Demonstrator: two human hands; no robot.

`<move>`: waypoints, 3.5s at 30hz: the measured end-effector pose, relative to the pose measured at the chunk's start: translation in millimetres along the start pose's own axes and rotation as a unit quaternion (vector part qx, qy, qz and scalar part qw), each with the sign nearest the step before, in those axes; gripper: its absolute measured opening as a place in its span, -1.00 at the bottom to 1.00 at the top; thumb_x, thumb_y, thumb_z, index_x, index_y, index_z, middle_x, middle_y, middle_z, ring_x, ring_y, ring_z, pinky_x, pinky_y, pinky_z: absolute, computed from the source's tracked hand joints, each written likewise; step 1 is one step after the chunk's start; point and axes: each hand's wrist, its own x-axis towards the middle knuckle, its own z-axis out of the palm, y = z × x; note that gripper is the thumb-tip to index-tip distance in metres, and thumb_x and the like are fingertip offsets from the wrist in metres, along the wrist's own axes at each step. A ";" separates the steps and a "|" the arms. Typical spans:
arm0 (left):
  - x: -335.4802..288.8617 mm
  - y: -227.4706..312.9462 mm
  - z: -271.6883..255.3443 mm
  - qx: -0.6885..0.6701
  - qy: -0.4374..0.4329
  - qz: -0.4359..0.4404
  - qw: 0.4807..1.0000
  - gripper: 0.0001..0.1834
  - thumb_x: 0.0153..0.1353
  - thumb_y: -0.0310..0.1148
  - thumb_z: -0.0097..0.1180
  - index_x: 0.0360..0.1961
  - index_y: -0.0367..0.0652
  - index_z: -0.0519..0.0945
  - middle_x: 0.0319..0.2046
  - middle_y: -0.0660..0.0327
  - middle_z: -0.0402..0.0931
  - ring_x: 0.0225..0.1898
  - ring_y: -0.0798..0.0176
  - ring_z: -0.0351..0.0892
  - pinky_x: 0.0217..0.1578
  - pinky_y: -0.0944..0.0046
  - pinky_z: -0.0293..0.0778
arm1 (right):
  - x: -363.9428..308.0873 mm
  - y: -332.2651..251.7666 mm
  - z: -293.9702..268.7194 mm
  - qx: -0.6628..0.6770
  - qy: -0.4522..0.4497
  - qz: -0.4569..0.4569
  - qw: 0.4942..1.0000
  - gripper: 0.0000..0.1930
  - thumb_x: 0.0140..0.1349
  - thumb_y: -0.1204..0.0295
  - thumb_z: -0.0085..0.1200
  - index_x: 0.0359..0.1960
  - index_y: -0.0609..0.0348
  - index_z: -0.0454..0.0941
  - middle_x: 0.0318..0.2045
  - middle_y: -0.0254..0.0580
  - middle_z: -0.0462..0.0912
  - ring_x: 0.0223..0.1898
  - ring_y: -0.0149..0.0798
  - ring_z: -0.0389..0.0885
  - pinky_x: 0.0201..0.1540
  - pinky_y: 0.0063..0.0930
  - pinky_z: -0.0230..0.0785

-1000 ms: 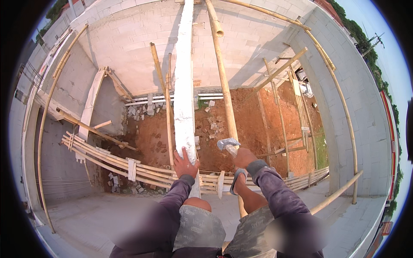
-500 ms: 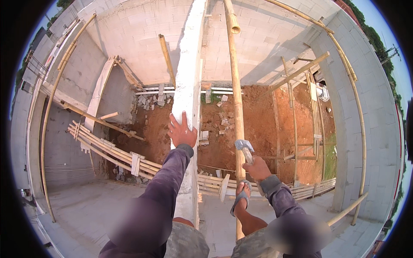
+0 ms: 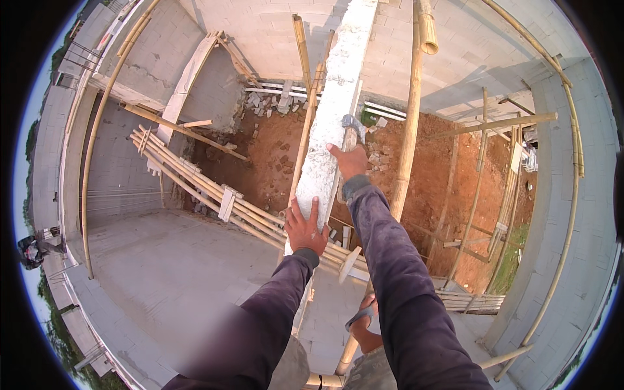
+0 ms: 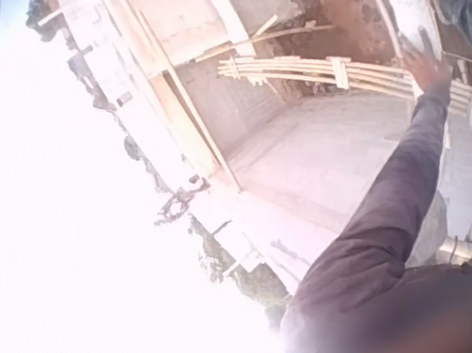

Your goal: The person measures and marks a concrete beam using a tape measure and hammer. They walk along the beam, pull the tape measure, and strike the beam to create marks at measured intervals.

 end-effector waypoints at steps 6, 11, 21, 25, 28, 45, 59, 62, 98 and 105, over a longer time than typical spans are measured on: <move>2.8 -1.6 -4.3 -0.025 -0.009 0.000 1.000 -0.09 0.04 -0.12 0.26 0.46 0.23 0.18 0.45 -0.26 -0.21 0.36 -0.41 -0.03 0.22 -0.27 0.12 | 15.6 12.6 14.0 0.033 -0.076 0.070 0.994 -0.39 -0.03 0.25 0.48 -0.07 0.51 0.55 -0.19 0.21 0.69 -0.17 0.05 0.69 -0.08 -0.19 0.48; 2.2 -2.2 3.1 -0.027 -0.012 -0.001 1.000 -0.08 0.08 -0.10 0.23 0.48 0.33 0.13 0.47 -0.23 -0.24 0.33 -0.39 0.02 0.22 -0.30 0.10 | 10.0 7.0 8.1 0.011 -0.050 0.031 0.998 -0.35 0.00 0.19 0.45 -0.04 0.53 0.53 -0.14 0.24 0.66 -0.10 0.10 0.66 -0.02 -0.12 0.44; 4.8 -0.8 -0.2 -0.014 -0.055 -0.010 0.998 -0.10 0.08 -0.07 0.23 0.48 0.25 0.16 0.46 -0.29 -0.28 0.36 -0.46 -0.05 0.23 -0.33 0.06 | 12.4 5.1 10.6 0.024 -0.079 0.116 0.990 -0.35 -0.03 0.15 0.45 -0.06 0.47 0.52 -0.08 0.30 0.63 -0.01 0.23 0.61 0.06 -0.08 0.44; 0.0 -2.5 -2.0 -0.044 -0.002 0.016 0.999 -0.12 0.05 -0.12 0.23 0.44 0.14 0.22 0.43 -0.30 -0.17 0.35 -0.43 -0.02 0.25 -0.33 0.04 | 11.8 3.6 11.4 0.020 -0.059 0.120 0.991 -0.35 -0.06 0.13 0.46 -0.09 0.45 0.52 -0.09 0.32 0.62 0.00 0.24 0.61 0.06 -0.07 0.43; 19.1 -16.2 -12.0 -0.202 0.014 -0.001 0.979 -0.21 0.07 -0.22 0.22 0.37 -0.06 0.29 0.36 -0.27 -0.01 0.34 -0.38 0.03 0.26 -0.31 0.03 | 10.7 -1.1 12.1 -0.011 -0.050 0.120 0.991 -0.36 -0.06 0.14 0.46 -0.09 0.41 0.53 -0.09 0.33 0.62 0.00 0.26 0.60 0.07 -0.07 0.43; 384.2 121.8 -55.7 -0.068 0.017 0.024 0.997 0.08 0.06 -0.10 0.31 0.53 0.07 -0.06 0.42 -0.42 -0.21 0.22 -0.45 0.29 0.01 -0.16 0.49 | 26.3 41.3 29.8 0.039 -0.098 0.200 0.974 -0.34 -0.11 0.06 0.47 -0.14 0.39 0.55 -0.20 0.17 0.65 -0.15 0.06 0.64 -0.10 -0.18 0.45; 391.2 125.6 -57.5 -0.064 -0.006 0.011 0.998 0.13 0.04 -0.07 0.36 0.53 0.13 -0.09 0.43 -0.36 -0.23 0.26 -0.38 0.26 -0.04 -0.06 0.57 | 21.4 46.0 29.3 0.141 -0.105 0.178 0.968 -0.59 0.03 0.29 0.44 -0.22 0.28 0.54 -0.51 -0.22 0.60 -0.58 -0.36 0.52 -0.52 -0.37 0.38; 391.3 127.3 -58.0 -0.062 -0.018 0.002 0.998 0.13 0.05 -0.06 0.35 0.53 0.14 -0.11 0.43 -0.35 -0.24 0.29 -0.38 0.23 0.01 -0.06 0.53 | 14.9 44.6 32.9 0.123 -0.079 0.158 0.977 -0.51 0.01 0.25 0.46 -0.13 0.32 0.57 -0.36 -0.14 0.69 -0.34 -0.27 0.65 -0.25 -0.34 0.48; 684.3 238.1 -76.9 -0.080 0.034 -0.018 0.996 0.07 0.04 0.17 0.25 0.50 0.08 0.02 0.40 -0.19 -0.04 0.38 -0.30 0.03 0.15 -0.48 0.15 | 290.7 38.0 -125.5 0.244 0.136 0.194 0.940 -0.75 0.06 0.41 0.33 -0.37 0.20 0.48 -0.63 -0.19 0.54 -0.69 -0.30 0.50 -0.62 -0.36 0.32; 678.6 231.8 -62.8 -0.008 0.092 0.019 0.996 0.02 0.08 0.12 0.20 0.50 0.03 0.05 0.38 -0.29 0.00 0.35 -0.36 0.10 0.13 -0.41 0.16 | 504.4 -53.8 -194.8 -0.064 0.214 -0.034 0.974 -0.56 -0.02 0.31 0.39 -0.27 0.44 0.52 -0.25 0.31 0.64 -0.18 0.30 0.63 -0.11 -0.03 0.45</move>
